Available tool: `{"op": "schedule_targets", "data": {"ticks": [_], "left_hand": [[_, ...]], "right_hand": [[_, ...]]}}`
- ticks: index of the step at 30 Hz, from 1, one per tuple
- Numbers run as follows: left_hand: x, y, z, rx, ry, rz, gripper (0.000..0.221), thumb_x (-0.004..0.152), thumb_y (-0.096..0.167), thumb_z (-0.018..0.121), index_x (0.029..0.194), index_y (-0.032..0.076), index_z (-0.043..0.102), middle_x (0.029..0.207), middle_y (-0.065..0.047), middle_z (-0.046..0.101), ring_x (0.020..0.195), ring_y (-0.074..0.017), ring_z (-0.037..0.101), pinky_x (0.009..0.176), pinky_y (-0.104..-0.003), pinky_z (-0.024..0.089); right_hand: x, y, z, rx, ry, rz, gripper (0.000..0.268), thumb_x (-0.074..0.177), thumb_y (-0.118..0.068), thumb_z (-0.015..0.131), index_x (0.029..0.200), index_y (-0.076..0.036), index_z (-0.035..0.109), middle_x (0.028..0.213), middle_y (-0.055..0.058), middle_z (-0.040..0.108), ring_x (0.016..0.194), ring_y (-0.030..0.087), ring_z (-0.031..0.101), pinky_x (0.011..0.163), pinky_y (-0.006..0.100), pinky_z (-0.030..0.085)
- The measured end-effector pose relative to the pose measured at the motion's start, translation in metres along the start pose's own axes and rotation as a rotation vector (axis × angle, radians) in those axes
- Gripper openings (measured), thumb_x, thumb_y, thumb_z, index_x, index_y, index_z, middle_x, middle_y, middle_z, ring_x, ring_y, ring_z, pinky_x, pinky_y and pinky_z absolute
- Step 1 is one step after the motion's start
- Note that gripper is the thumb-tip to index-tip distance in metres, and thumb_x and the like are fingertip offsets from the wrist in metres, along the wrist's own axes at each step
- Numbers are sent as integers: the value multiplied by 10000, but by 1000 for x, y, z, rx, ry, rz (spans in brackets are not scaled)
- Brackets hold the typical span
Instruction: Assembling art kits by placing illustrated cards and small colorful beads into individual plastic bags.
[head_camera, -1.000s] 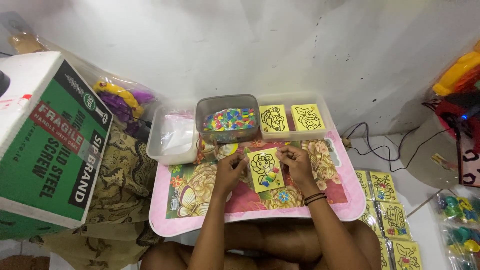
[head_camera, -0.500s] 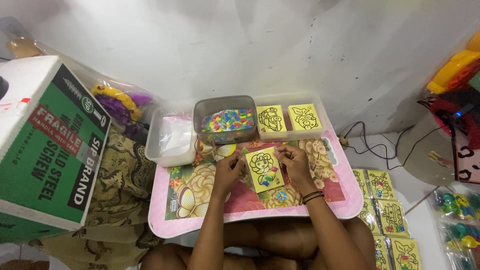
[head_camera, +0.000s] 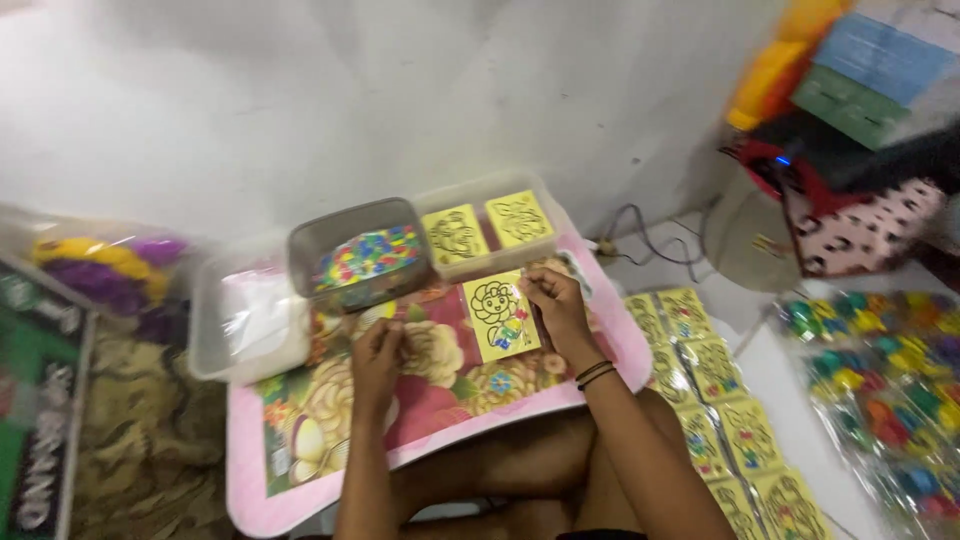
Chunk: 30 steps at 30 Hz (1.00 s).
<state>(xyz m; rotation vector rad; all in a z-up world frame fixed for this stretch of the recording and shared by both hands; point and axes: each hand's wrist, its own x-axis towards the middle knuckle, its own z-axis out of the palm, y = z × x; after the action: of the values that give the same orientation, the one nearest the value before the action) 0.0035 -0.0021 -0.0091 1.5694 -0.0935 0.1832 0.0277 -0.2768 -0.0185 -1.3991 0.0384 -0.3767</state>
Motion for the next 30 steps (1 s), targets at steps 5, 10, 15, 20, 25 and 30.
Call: {"op": "schedule_targets", "data": {"ticks": [5, 10, 15, 20, 25, 30], "left_hand": [[-1, 2, 4, 95, -36, -14, 269, 1006, 161, 554, 767, 68, 638, 584, -94, 550, 602, -180, 499, 590, -294, 400], [-1, -4, 4, -40, -69, -108, 251, 1047, 132, 528, 858, 18, 648, 707, -54, 589, 647, -130, 495, 623, -260, 411], [-4, -5, 10, 213, -18, -142, 271, 1017, 170, 585, 892, -39, 704, 679, -91, 634, 634, -168, 539, 623, -285, 441], [1, -9, 13, 369, -10, -172, 291, 1006, 171, 591, 899, -66, 721, 685, -126, 677, 625, -197, 574, 608, -305, 464], [11, -41, -1, 491, -28, -127, 289, 993, 162, 598, 884, -67, 736, 671, -135, 723, 591, -202, 607, 606, -296, 483], [16, -66, -10, 440, -8, -109, 261, 1015, 96, 606, 914, -115, 722, 655, -182, 701, 575, -222, 606, 575, -302, 490]], "right_hand": [[1, -24, -69, -8, 135, 92, 88, 897, -115, 754, 950, -45, 745, 658, 11, 622, 592, 57, 522, 547, 205, 411], [7, -39, -167, 25, 158, 104, 116, 934, -63, 648, 1026, -18, 701, 838, 21, 659, 671, 69, 539, 592, 199, 432], [12, -39, -244, 57, 446, 93, 162, 971, -82, 656, 1111, -21, 711, 892, 9, 665, 715, 68, 582, 627, 194, 497], [32, -34, -288, -206, 484, 63, 70, 973, -85, 680, 1031, -55, 707, 827, -7, 645, 676, 63, 537, 616, 211, 488], [56, 20, -332, -518, 453, 50, 58, 928, -39, 731, 944, 12, 709, 788, 86, 682, 603, 136, 596, 564, 261, 572], [71, 83, -356, -538, 472, 209, 113, 923, -107, 736, 905, 2, 715, 691, 74, 659, 538, 155, 635, 525, 266, 509]]}}
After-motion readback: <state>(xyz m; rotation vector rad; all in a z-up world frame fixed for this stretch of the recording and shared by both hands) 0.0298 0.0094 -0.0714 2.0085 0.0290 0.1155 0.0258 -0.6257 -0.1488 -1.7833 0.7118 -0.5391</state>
